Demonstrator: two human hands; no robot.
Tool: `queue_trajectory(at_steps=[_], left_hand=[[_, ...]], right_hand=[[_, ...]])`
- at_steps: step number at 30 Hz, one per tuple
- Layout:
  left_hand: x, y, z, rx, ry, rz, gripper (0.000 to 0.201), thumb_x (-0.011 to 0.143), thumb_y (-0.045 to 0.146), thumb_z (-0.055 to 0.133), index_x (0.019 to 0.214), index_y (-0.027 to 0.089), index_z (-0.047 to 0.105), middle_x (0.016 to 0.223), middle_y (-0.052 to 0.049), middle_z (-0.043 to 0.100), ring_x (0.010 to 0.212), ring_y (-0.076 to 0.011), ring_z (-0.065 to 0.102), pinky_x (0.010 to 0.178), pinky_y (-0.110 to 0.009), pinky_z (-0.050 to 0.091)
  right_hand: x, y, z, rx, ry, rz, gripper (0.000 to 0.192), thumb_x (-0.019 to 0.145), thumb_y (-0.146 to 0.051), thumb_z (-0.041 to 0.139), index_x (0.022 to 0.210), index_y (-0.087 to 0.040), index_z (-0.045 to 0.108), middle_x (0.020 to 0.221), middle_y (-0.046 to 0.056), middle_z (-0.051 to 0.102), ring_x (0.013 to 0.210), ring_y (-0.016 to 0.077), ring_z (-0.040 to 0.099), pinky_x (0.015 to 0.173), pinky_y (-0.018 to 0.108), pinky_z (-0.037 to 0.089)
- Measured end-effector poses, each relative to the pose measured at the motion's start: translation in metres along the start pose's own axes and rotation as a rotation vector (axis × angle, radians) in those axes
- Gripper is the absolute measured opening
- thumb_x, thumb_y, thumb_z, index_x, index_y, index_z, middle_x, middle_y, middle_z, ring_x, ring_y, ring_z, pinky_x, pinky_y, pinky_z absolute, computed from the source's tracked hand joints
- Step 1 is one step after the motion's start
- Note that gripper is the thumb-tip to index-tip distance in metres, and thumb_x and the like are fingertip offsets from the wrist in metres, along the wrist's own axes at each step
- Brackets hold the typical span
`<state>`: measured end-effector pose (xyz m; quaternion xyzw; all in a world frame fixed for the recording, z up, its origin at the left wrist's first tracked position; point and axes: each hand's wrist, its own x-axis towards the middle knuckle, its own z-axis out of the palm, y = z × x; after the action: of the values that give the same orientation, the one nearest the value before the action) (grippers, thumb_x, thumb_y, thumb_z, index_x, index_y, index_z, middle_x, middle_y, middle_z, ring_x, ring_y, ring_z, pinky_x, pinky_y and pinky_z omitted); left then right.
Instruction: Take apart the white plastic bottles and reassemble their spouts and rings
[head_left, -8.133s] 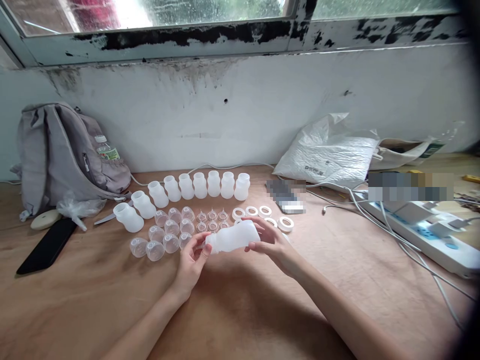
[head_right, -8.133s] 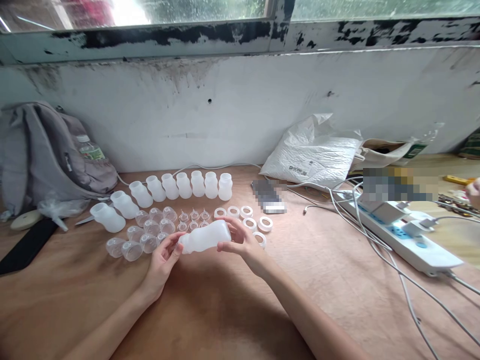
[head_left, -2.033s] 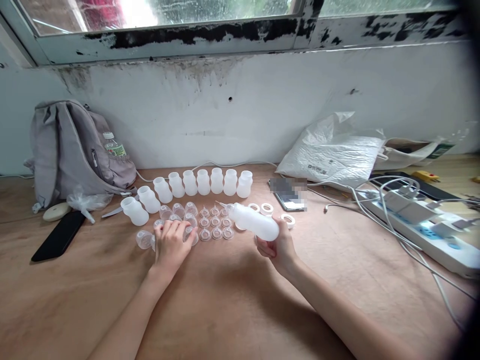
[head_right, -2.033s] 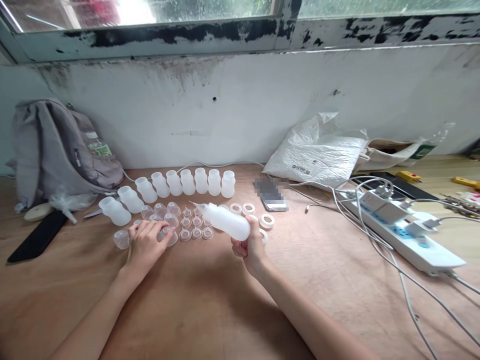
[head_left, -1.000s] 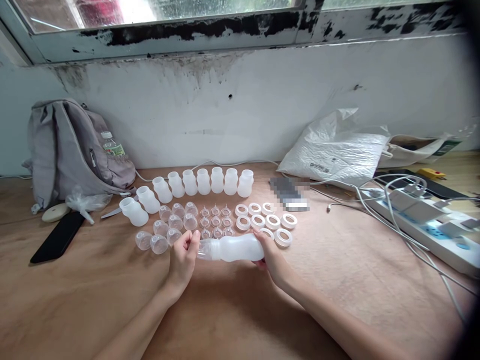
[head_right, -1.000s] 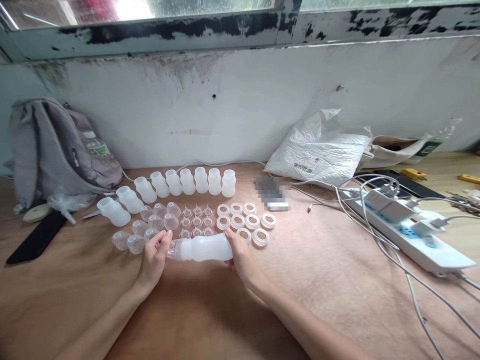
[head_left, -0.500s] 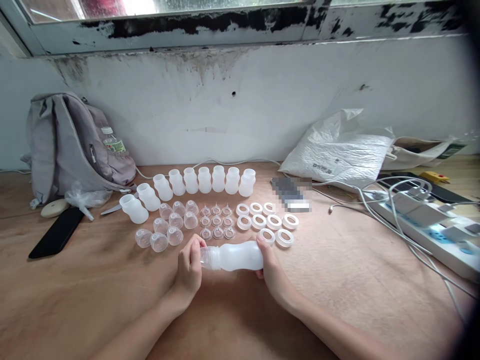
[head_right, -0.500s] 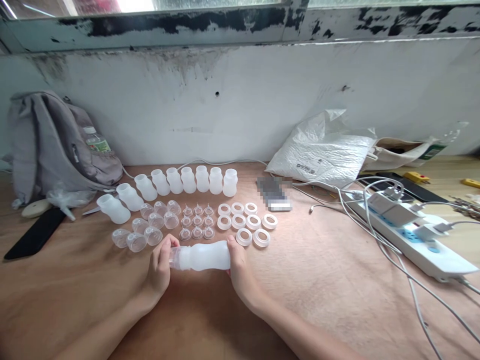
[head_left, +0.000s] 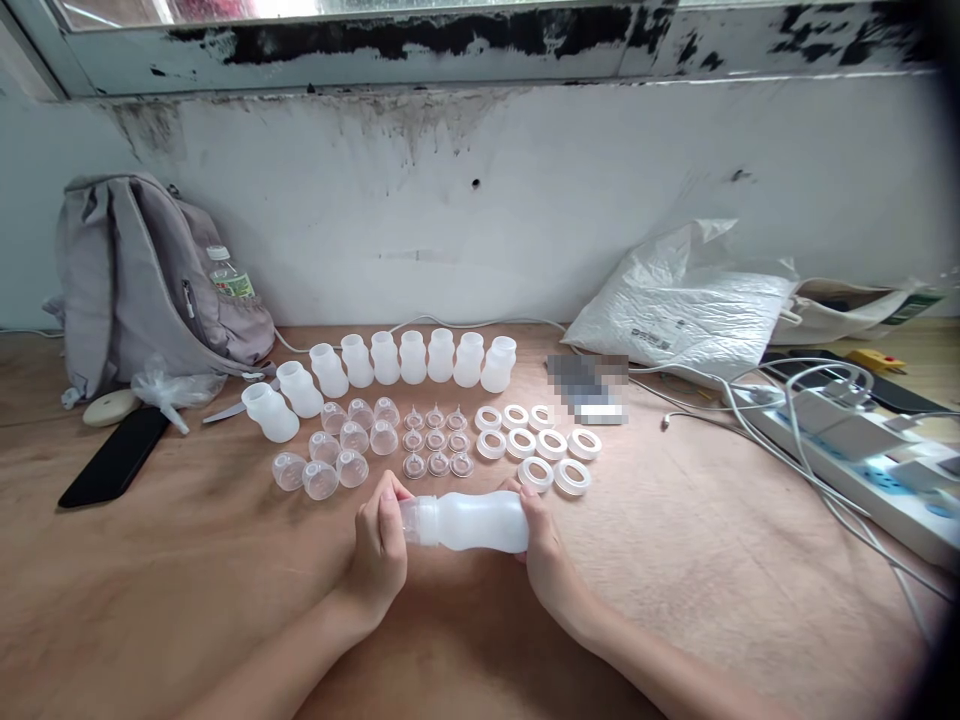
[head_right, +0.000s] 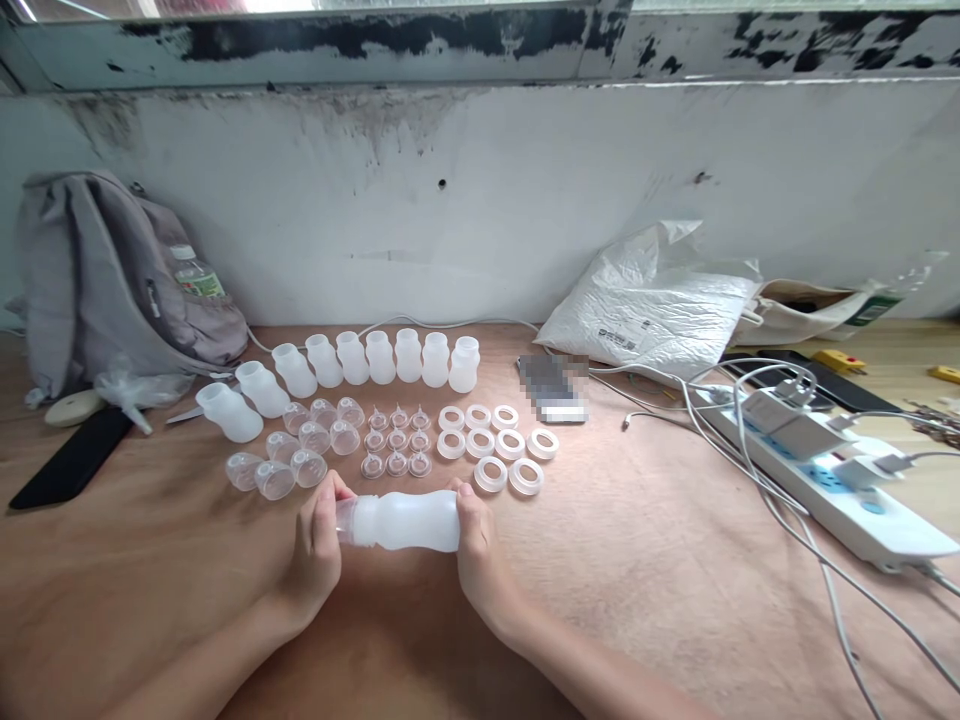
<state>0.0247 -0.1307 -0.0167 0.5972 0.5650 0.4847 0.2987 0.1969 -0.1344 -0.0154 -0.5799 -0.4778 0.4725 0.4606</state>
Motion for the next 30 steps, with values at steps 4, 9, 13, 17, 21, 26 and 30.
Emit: queue_trajectory(at_steps=[4, 9, 13, 17, 21, 26, 30], left_hand=[[-0.001, 0.0, 0.0, 0.008, -0.022, 0.013, 0.03, 0.088, 0.026, 0.019, 0.061, 0.021, 0.033, 0.053, 0.003, 0.04, 0.048, -0.0122, 0.038, 0.048, -0.025, 0.03], [-0.002, 0.0, 0.001, 0.0, 0.011, 0.007, 0.032, 0.088, 0.027, 0.017, 0.062, 0.021, 0.034, 0.054, 0.002, 0.041, 0.049, -0.0135, 0.039, 0.048, -0.026, 0.03], [-0.006, -0.002, 0.002, -0.072, 0.021, -0.012, 0.034, 0.089, 0.032, 0.017, 0.064, 0.021, 0.037, 0.056, 0.001, 0.043, 0.05, -0.0133, 0.04, 0.049, -0.026, 0.032], [-0.004, -0.012, 0.003, -0.186, 0.083, -0.022, 0.036, 0.088, 0.038, 0.018, 0.068, 0.02, 0.041, 0.056, 0.001, 0.043, 0.049, -0.0131, 0.041, 0.047, -0.026, 0.032], [0.01, -0.021, 0.004, -0.19, 0.193, -0.027, 0.037, 0.086, 0.042, 0.019, 0.07, 0.02, 0.044, 0.061, 0.0, 0.046, 0.051, -0.0129, 0.044, 0.048, -0.024, 0.035], [0.025, -0.022, 0.007, -0.246, 0.274, -0.057, 0.038, 0.086, 0.048, 0.018, 0.083, 0.02, 0.045, 0.063, 0.001, 0.047, 0.052, -0.0125, 0.047, 0.05, -0.024, 0.039], [0.021, -0.024, 0.014, -0.328, 0.211, -0.057, 0.051, 0.085, 0.056, 0.009, 0.098, 0.02, 0.043, 0.073, -0.002, 0.053, 0.06, -0.0144, 0.053, 0.056, -0.027, 0.044]], right_hand=[[0.001, 0.002, -0.002, 0.06, -0.081, -0.009, 0.038, 0.084, -0.052, 0.027, 0.064, -0.022, 0.041, 0.061, 0.0, 0.043, 0.054, 0.0159, 0.041, 0.05, 0.029, 0.036], [-0.001, 0.007, -0.001, 0.008, -0.045, -0.037, 0.039, 0.084, -0.053, 0.025, 0.069, -0.023, 0.047, 0.061, 0.002, 0.045, 0.058, 0.0185, 0.043, 0.05, 0.03, 0.037], [-0.005, 0.008, 0.002, 0.025, -0.086, -0.099, 0.04, 0.086, -0.051, 0.022, 0.068, -0.022, 0.044, 0.06, 0.0, 0.041, 0.054, 0.0157, 0.039, 0.05, 0.028, 0.033], [-0.006, 0.008, 0.003, 0.006, -0.164, -0.175, 0.04, 0.085, -0.054, 0.022, 0.069, -0.022, 0.042, 0.06, -0.002, 0.04, 0.053, 0.0143, 0.038, 0.049, 0.026, 0.031], [-0.001, 0.005, 0.001, -0.049, -0.303, -0.231, 0.031, 0.084, -0.05, 0.033, 0.077, -0.022, 0.046, 0.063, -0.002, 0.045, 0.055, 0.0131, 0.041, 0.05, 0.024, 0.032], [0.004, 0.001, 0.005, -0.138, -0.491, -0.3, 0.032, 0.074, -0.043, 0.054, 0.097, -0.022, 0.046, 0.074, -0.003, 0.053, 0.059, 0.0117, 0.045, 0.053, 0.022, 0.035], [0.002, -0.004, 0.012, -0.261, -0.521, -0.452, 0.05, 0.061, -0.037, 0.067, 0.104, -0.022, 0.046, 0.09, 0.001, 0.058, 0.074, 0.0157, 0.052, 0.064, 0.024, 0.041]])
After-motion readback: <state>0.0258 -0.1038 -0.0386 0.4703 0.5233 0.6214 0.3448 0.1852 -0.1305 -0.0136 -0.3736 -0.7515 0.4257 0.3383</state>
